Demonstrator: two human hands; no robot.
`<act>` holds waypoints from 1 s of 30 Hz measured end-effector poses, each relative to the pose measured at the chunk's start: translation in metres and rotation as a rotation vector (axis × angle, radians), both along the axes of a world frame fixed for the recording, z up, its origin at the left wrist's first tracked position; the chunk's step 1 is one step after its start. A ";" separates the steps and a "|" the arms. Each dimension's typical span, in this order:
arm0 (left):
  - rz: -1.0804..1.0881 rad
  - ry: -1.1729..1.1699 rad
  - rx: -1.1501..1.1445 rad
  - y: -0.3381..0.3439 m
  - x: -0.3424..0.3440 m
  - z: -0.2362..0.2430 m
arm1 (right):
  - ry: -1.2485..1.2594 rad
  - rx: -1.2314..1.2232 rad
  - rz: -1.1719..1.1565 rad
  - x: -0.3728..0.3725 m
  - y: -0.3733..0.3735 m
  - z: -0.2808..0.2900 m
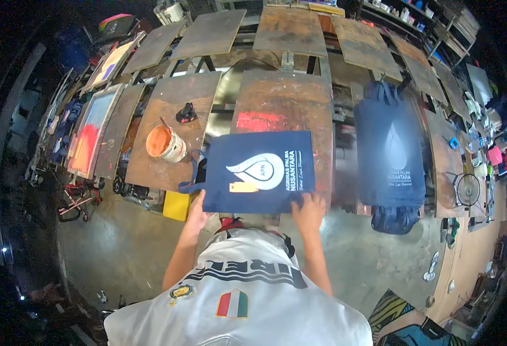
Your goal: Screen printing a white logo onto blue tote bags at a printing station.
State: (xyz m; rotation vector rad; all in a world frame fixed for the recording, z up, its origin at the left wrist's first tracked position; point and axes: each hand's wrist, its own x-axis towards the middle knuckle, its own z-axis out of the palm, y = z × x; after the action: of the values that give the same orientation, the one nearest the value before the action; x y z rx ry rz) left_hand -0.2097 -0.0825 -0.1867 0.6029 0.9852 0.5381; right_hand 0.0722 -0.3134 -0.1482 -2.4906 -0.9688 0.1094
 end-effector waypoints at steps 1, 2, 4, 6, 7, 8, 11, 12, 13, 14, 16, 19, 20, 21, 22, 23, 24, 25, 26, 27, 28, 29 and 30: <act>-0.009 0.013 -0.015 -0.002 0.001 -0.005 | -0.044 -0.007 -0.077 0.001 -0.008 -0.003; -0.022 0.111 0.060 -0.003 0.003 -0.007 | -0.035 -0.007 -0.113 0.001 -0.013 -0.004; 0.019 0.187 0.093 -0.006 0.002 -0.010 | 0.001 -0.030 -0.101 -0.001 -0.020 -0.004; -0.009 0.228 0.123 -0.007 0.002 -0.012 | -0.016 -0.018 -0.104 -0.004 -0.021 -0.006; -0.032 0.257 0.161 -0.007 0.001 -0.012 | -0.003 -0.025 -0.104 -0.004 -0.020 -0.008; -0.016 0.252 0.176 -0.011 0.005 -0.005 | -0.029 0.026 -0.099 -0.004 -0.020 -0.011; -0.026 0.338 0.272 -0.016 0.008 -0.002 | -0.030 0.088 -0.135 -0.005 -0.013 -0.014; -0.031 0.350 0.269 -0.019 0.010 0.005 | -0.016 0.097 -0.180 -0.007 -0.012 -0.015; -0.044 0.355 0.304 -0.020 0.014 0.012 | -0.006 0.094 -0.184 -0.006 -0.009 -0.018; -0.056 0.358 0.337 -0.024 0.014 0.018 | -0.007 0.140 -0.198 -0.004 -0.009 -0.021; -0.078 0.337 0.433 -0.026 0.013 0.022 | 0.105 0.137 -0.237 0.004 -0.010 -0.025; -0.092 0.229 0.546 -0.023 0.007 0.027 | 0.091 0.022 -0.241 0.003 -0.005 -0.025; -0.091 0.147 0.537 -0.022 0.008 0.036 | 0.072 0.035 -0.249 0.000 -0.005 -0.028; -0.089 0.062 0.531 -0.023 0.010 0.048 | 0.007 -0.007 -0.308 -0.004 -0.005 -0.031; -0.088 0.037 0.545 -0.024 0.012 0.059 | -0.056 -0.048 -0.368 -0.008 -0.007 -0.034; -0.077 0.017 0.596 -0.026 0.010 0.072 | -0.073 -0.029 -0.360 -0.012 -0.007 -0.035; -0.071 -0.004 0.646 -0.028 0.006 0.084 | -0.020 0.008 -0.378 -0.016 -0.011 -0.037; -0.060 -0.019 0.658 -0.030 0.001 0.095 | 0.035 0.043 -0.392 -0.021 -0.016 -0.039; -0.102 -0.050 0.734 -0.033 0.001 0.109 | 0.008 0.226 -0.319 -0.011 -0.035 -0.071; -0.101 -0.042 0.807 -0.033 -0.016 0.120 | 0.168 0.401 -0.269 -0.034 -0.027 -0.032; -0.062 -0.065 0.803 -0.035 -0.038 0.132 | 0.185 0.438 -0.237 -0.055 -0.015 -0.007; -0.049 -0.066 0.801 -0.039 -0.055 0.145 | 0.189 0.471 -0.231 -0.075 -0.015 0.012; 0.004 -0.185 0.763 -0.046 -0.073 0.157 | 0.189 0.468 -0.214 -0.097 -0.014 0.021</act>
State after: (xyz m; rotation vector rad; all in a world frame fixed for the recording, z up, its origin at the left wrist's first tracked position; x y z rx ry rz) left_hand -0.2831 -0.1283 -0.0295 1.2024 0.5835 0.9652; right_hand -0.0243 -0.3277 -0.1270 -2.0888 -0.5662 0.0416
